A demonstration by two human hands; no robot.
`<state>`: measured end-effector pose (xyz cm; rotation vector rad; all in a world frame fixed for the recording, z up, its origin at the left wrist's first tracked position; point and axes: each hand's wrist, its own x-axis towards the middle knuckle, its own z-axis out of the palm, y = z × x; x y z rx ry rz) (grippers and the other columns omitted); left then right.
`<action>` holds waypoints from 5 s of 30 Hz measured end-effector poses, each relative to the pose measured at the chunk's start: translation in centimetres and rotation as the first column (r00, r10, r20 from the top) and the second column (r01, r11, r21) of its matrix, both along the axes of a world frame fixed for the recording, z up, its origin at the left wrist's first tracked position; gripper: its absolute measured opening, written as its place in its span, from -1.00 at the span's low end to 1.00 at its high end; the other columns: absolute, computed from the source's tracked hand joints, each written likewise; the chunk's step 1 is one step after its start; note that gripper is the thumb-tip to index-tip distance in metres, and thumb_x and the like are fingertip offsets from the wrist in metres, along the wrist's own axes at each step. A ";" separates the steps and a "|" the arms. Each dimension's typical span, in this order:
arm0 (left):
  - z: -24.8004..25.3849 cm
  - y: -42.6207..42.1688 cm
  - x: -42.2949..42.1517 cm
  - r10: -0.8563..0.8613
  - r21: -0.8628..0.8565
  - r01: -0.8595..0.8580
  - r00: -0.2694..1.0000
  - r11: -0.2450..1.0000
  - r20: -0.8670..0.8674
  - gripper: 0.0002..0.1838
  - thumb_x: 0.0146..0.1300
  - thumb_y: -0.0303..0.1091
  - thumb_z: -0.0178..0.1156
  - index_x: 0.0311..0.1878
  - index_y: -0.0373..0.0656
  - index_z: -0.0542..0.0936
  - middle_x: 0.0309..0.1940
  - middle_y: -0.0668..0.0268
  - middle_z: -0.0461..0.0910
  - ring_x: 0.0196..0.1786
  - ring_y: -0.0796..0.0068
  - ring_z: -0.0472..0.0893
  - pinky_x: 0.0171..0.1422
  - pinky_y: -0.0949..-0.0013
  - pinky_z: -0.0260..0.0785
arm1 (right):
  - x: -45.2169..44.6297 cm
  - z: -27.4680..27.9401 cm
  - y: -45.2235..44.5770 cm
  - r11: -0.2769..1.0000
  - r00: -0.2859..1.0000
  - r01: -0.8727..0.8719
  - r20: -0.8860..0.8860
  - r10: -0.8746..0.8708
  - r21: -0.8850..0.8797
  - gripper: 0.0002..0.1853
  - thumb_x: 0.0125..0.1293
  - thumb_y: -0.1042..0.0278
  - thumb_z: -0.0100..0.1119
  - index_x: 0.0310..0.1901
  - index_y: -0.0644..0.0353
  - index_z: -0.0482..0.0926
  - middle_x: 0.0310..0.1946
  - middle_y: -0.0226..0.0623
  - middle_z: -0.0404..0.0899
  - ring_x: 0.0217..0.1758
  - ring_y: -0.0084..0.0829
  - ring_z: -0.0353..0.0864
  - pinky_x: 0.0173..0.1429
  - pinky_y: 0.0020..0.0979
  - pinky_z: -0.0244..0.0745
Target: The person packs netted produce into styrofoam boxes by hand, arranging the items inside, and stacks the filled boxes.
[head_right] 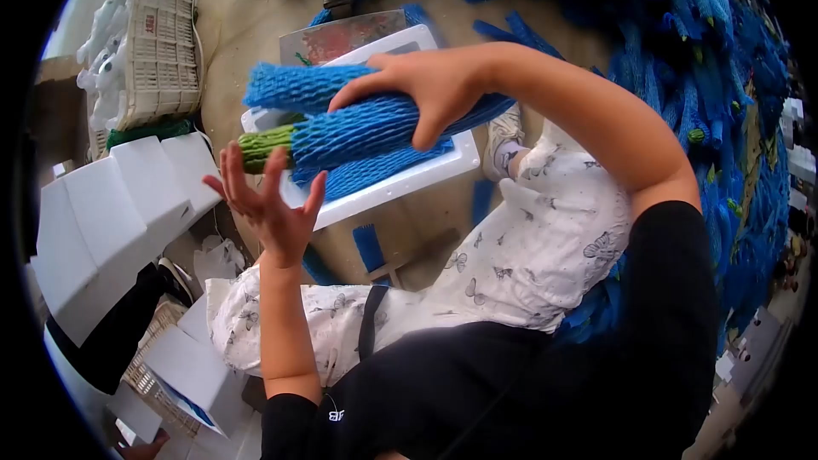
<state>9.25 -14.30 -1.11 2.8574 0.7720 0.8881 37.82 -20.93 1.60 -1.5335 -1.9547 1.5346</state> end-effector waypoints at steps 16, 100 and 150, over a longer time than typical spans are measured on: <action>-6.4 4.2 -3.9 -0.580 -0.839 -0.138 0.663 0.527 -0.473 -0.50 0.00 -0.21 0.37 0.01 -0.19 0.51 -0.10 0.09 0.56 0.01 0.03 0.53 0.08 0.12 0.39 | -2.3 -9.3 1.9 0.958 0.915 0.275 -0.282 -0.287 -0.083 -0.17 -0.19 0.24 0.12 0.32 -0.07 0.32 0.21 -0.20 0.43 0.21 -0.22 0.44 0.37 -0.25 0.33; -9.3 -6.9 6.4 0.011 -0.393 -0.072 0.988 0.917 -0.153 -0.62 0.08 -0.46 0.28 0.01 -0.01 0.58 0.03 0.29 0.49 0.15 0.25 0.46 0.45 -0.01 0.04 | 12.5 0.2 -19.2 -0.070 0.035 0.991 -0.708 -0.705 0.118 -0.71 0.36 0.30 0.18 0.05 0.14 0.43 -0.02 -0.09 0.60 0.21 -0.22 0.53 0.27 -0.20 0.44; -6.1 0.6 -0.7 -0.214 -0.535 0.100 0.964 0.839 -0.156 -0.70 0.09 -0.49 0.27 -0.06 -0.16 0.59 -0.04 0.15 0.57 0.03 0.11 0.52 0.18 0.18 0.28 | -4.8 -12.9 3.6 0.933 0.913 0.329 0.202 -0.354 0.146 -0.35 -0.14 -0.04 0.32 0.04 0.12 0.58 -0.17 -0.03 0.66 -0.08 -0.06 0.64 0.00 -0.18 0.53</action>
